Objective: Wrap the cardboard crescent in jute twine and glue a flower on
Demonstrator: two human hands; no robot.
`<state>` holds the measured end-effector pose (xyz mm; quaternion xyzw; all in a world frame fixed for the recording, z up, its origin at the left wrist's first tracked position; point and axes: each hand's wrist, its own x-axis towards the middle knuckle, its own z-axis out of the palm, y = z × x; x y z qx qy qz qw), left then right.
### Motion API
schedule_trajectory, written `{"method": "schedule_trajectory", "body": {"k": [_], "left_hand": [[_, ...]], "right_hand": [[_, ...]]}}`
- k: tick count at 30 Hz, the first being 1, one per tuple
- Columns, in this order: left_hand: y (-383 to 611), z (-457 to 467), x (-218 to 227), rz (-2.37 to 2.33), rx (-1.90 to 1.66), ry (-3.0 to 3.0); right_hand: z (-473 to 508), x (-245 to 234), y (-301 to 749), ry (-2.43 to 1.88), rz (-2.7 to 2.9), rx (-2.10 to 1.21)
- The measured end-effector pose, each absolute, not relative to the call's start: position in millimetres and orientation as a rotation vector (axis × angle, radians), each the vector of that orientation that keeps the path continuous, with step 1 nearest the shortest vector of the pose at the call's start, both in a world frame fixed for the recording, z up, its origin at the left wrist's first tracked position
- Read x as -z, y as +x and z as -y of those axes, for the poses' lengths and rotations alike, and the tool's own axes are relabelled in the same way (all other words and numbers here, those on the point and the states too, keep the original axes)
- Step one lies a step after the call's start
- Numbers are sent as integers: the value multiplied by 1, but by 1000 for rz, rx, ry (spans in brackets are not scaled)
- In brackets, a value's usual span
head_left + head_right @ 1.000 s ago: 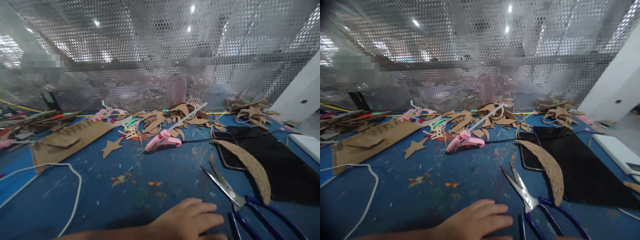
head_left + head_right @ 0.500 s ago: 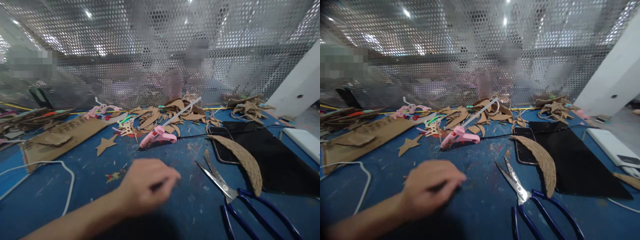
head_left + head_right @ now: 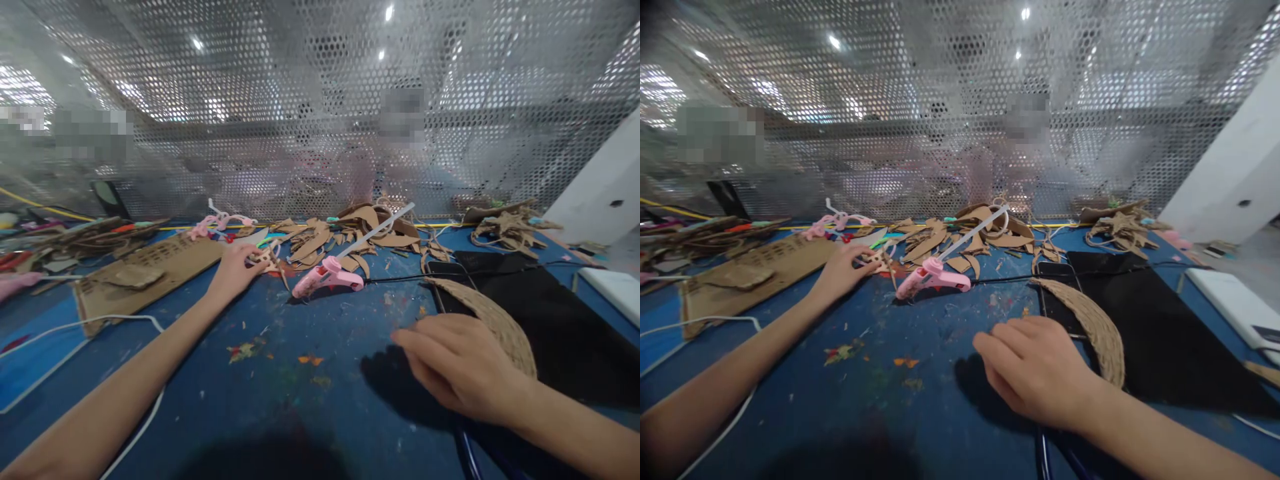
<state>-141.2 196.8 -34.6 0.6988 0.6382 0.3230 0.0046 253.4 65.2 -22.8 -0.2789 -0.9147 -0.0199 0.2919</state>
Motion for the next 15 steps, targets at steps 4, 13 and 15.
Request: {"method": "schedule_trajectory", "body": {"k": [4, 13, 15], "left_hand": [[-139, -192, 27, -2138, -1131, 2129], [-158, -191, 10, -2249, -1088, 1794], [-163, -192, 12, -2217, -1077, 1696]], "right_hand": [[-79, 47, 241, -707, 2698, 137], [-75, 53, 240, -771, 2787, 31], [-76, 53, 239, -780, 2779, 29]]}}
